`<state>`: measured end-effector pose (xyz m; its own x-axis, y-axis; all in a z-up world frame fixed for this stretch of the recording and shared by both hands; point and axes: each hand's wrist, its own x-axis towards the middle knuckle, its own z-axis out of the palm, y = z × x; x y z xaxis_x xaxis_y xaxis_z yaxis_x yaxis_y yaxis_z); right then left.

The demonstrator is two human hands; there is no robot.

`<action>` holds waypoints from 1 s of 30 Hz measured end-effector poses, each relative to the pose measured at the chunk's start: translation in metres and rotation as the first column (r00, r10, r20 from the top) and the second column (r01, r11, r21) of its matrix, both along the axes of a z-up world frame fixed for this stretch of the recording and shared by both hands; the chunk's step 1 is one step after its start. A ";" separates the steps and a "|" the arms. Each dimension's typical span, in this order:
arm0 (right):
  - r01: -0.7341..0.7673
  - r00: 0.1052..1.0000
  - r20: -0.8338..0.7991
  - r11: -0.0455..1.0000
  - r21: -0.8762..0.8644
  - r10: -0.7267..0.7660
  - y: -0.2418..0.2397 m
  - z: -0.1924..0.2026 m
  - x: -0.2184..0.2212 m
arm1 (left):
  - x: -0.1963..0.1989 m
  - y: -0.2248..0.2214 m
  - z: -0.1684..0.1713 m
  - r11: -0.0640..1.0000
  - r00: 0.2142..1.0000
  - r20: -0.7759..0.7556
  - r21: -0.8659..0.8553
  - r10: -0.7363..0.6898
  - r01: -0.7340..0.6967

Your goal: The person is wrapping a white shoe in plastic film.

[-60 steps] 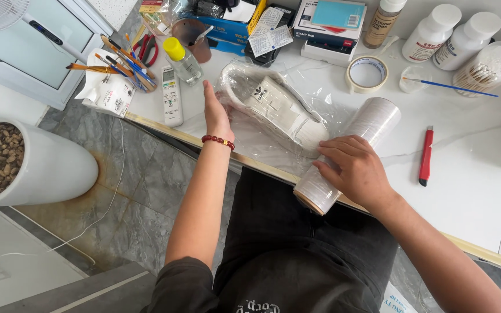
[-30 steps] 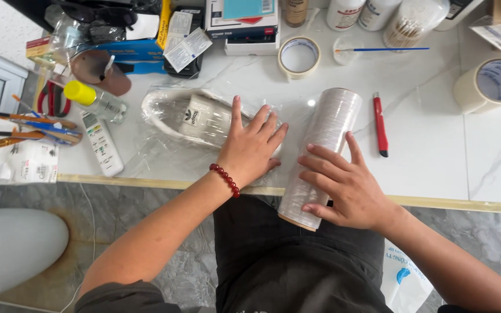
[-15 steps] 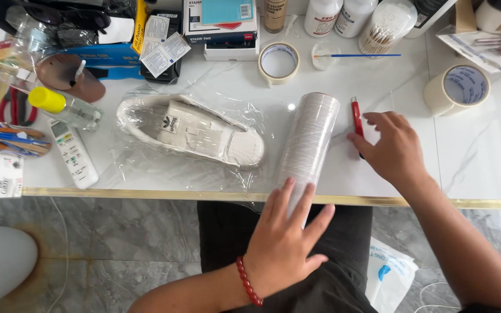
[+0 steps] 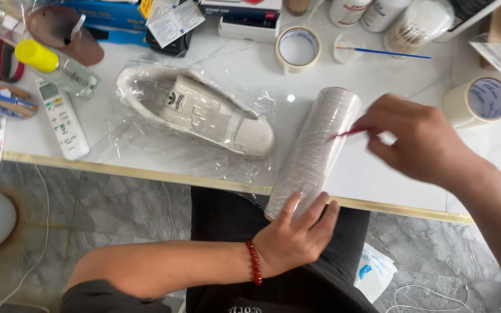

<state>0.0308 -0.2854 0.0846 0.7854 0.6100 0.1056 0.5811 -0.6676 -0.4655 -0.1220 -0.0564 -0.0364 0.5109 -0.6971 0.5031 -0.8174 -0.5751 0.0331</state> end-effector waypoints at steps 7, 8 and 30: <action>-0.585 0.768 0.102 0.756 -0.292 0.633 0.105 -0.012 0.016 | 0.006 -0.004 0.019 0.976 0.979 0.018 -0.086 0.204 -0.202; -0.630 0.743 0.064 0.728 -0.271 0.666 0.110 -0.020 0.018 | 0.006 -0.003 0.019 0.970 0.978 0.005 -0.131 0.210 -0.207; -0.721 0.661 -0.148 0.567 -0.397 0.736 0.128 -0.046 0.020 | 0.006 -0.012 0.019 0.899 0.948 -0.169 -0.308 0.269 -0.310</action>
